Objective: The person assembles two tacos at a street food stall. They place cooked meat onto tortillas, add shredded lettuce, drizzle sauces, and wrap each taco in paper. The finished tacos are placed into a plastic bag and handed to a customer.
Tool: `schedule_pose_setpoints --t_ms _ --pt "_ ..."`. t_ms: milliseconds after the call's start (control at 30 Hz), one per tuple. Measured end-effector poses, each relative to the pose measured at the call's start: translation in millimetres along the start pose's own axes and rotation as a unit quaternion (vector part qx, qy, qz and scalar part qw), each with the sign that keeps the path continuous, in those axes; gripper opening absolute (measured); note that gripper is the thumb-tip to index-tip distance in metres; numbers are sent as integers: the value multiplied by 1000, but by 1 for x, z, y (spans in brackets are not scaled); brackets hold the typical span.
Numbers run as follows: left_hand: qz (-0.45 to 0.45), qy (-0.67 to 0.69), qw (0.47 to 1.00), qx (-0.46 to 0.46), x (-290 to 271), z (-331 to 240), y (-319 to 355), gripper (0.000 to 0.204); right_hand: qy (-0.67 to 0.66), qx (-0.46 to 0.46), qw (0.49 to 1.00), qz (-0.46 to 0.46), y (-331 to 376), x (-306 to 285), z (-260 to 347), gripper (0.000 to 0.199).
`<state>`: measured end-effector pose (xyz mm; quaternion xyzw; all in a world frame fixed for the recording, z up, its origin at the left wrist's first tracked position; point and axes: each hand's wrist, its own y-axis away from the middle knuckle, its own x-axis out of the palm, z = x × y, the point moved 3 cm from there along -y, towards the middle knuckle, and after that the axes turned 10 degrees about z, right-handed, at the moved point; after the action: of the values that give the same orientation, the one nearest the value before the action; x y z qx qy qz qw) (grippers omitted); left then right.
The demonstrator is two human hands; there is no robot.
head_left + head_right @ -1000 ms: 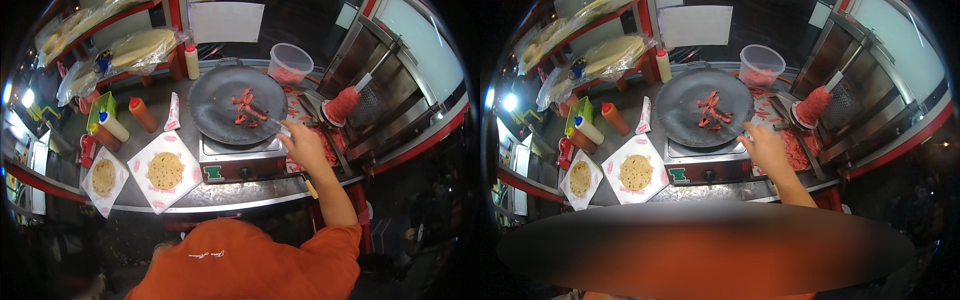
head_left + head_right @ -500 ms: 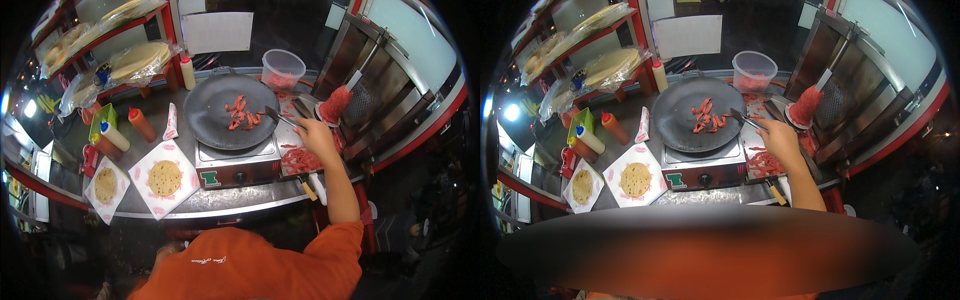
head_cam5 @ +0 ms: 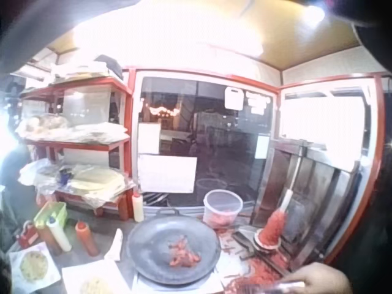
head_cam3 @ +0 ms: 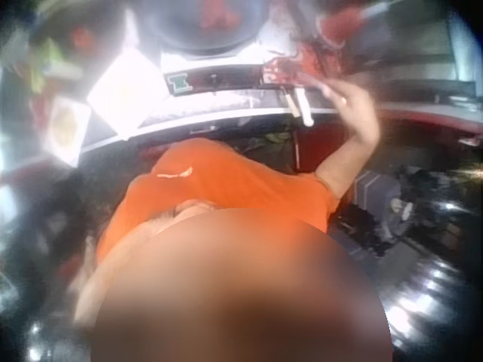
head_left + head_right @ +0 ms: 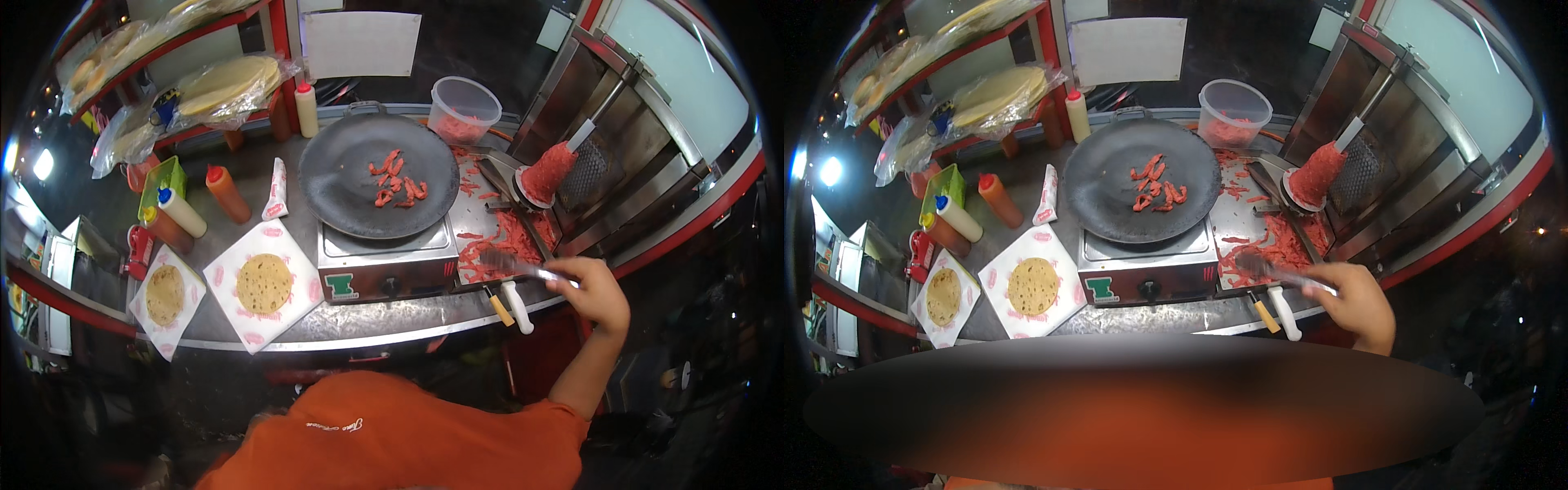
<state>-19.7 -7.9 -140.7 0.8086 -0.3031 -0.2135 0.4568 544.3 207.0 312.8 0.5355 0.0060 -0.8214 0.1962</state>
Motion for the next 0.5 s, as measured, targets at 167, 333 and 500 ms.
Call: schedule_pose_setpoints --t_ms 167,333,500 --pt "3 -10 1000 7 -5 7 0 65 10 -104 964 -245 -86 105 44 43" --pt "-2 -22 1000 19 -20 6 0 65 114 -36 967 -224 -144 144 64 40" --pt "-9 -23 999 25 -25 10 -1 65 104 -55 941 -318 -190 113 74 42"
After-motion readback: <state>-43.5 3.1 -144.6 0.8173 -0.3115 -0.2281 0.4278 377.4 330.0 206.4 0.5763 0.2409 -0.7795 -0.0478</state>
